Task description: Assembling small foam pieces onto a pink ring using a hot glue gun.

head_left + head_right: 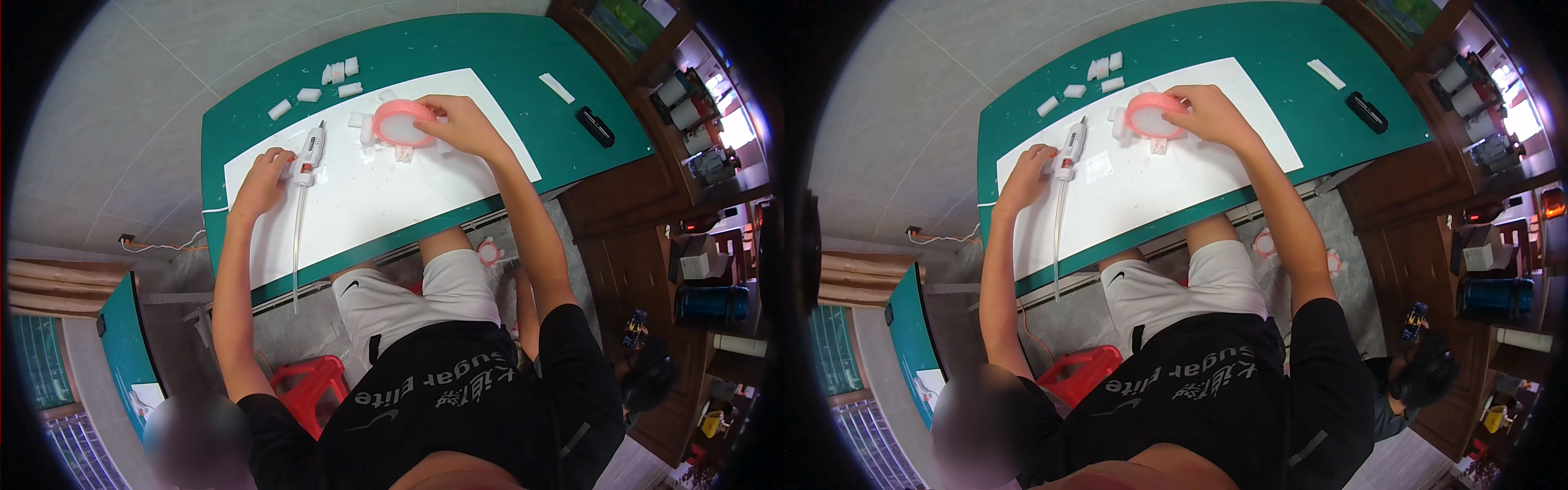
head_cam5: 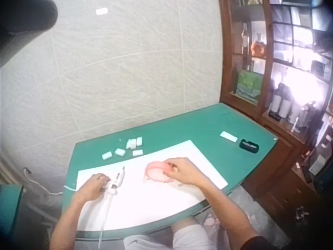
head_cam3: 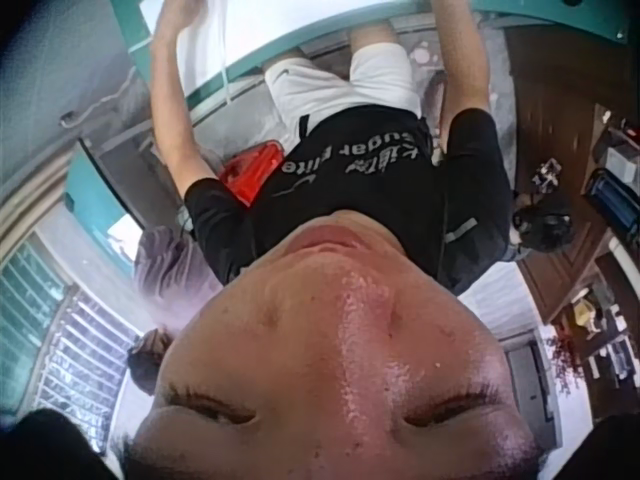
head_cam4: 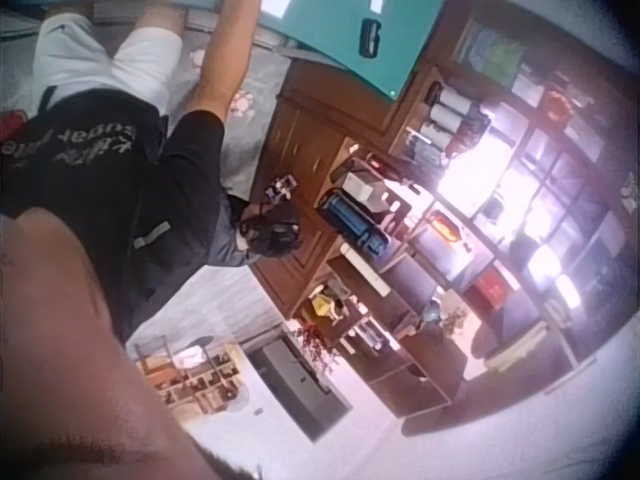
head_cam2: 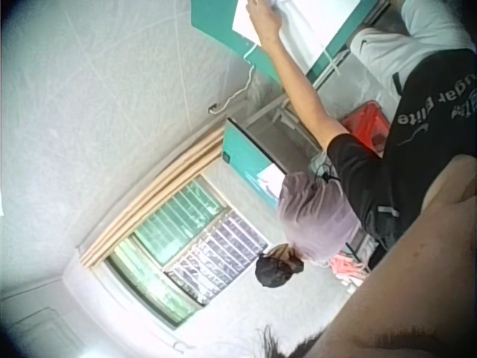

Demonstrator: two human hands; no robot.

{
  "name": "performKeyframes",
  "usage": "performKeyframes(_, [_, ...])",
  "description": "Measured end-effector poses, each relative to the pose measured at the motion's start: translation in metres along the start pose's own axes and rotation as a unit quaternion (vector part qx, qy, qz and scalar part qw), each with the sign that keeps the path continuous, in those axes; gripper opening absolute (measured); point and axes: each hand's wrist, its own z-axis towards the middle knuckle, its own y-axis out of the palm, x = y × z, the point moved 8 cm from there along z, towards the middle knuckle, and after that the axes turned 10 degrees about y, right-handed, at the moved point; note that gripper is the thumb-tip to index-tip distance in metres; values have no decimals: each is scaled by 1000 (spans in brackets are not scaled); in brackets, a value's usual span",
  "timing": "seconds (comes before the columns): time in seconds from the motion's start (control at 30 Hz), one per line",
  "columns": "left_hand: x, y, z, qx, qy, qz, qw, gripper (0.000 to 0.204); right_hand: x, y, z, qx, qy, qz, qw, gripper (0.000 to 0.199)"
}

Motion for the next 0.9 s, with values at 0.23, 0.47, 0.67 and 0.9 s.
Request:
performKeyframes(0.23, [5, 7, 9, -35, -5, 134, 990, 47, -3, -1, -1, 1, -5, 4, 1000, 40])
performKeyframes(0.47, [16, -10, 5, 66, 72, 71, 993, 35, 0, -4, -3, 39, -31, 18, 999, 40])
performKeyframes(0.67, [38, -46, 3, 161, -47, -74, 983, 19, 4, -1, -2, 35, -25, 26, 999, 40])
performKeyframes(0.9, [97, -59, 34, 153, -17, -138, 978, 19, 4, 1, -1, 39, -16, 28, 999, 40])
